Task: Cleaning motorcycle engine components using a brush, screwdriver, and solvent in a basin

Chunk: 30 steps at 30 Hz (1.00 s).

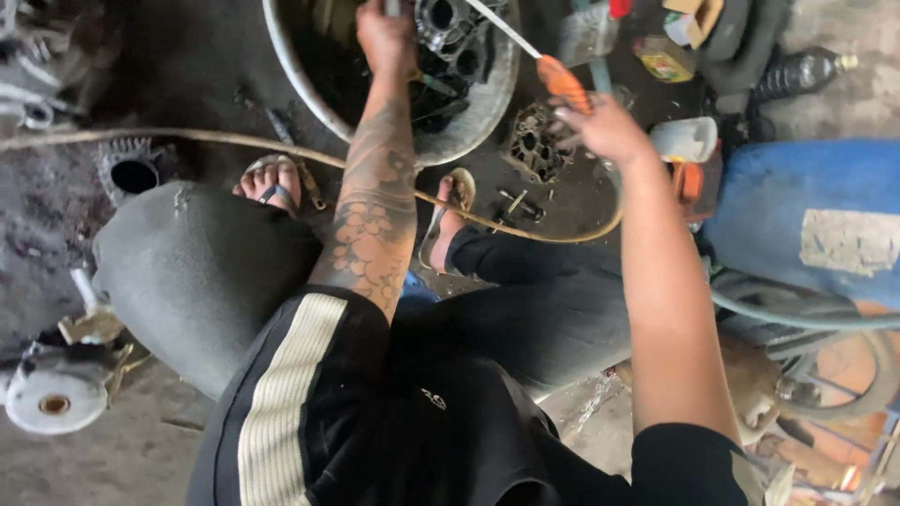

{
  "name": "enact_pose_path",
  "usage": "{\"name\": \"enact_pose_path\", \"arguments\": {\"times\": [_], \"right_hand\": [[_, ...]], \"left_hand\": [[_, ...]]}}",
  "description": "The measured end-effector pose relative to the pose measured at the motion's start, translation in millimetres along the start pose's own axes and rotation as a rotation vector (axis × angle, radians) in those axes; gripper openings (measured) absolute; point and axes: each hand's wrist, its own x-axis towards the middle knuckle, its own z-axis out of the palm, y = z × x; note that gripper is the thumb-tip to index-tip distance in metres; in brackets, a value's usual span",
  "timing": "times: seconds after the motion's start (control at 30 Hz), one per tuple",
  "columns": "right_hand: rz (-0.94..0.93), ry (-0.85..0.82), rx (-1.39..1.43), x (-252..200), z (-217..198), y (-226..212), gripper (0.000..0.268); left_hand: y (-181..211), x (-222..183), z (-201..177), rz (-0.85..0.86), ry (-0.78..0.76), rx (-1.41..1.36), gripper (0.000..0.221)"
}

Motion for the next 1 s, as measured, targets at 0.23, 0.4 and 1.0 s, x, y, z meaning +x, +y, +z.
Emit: {"name": "enact_pose_path", "arguments": {"times": [0.23,0.4,1.0], "right_hand": [[-0.242,0.127,0.125,-29.1,-21.4,23.9,0.03],[-0.107,0.095,0.118,-55.9,-37.5,30.7,0.032],[-0.024,0.045,0.229,-17.3,-39.1,62.3,0.02]], "left_hand": [[26.8,-20.0,-9.8,0.682,-0.233,0.912,0.036],[24.9,-27.8,0.5,0.421,-0.296,0.603,0.031],[21.4,-51.7,21.4,-0.452,-0.477,-1.054,0.05]]}}
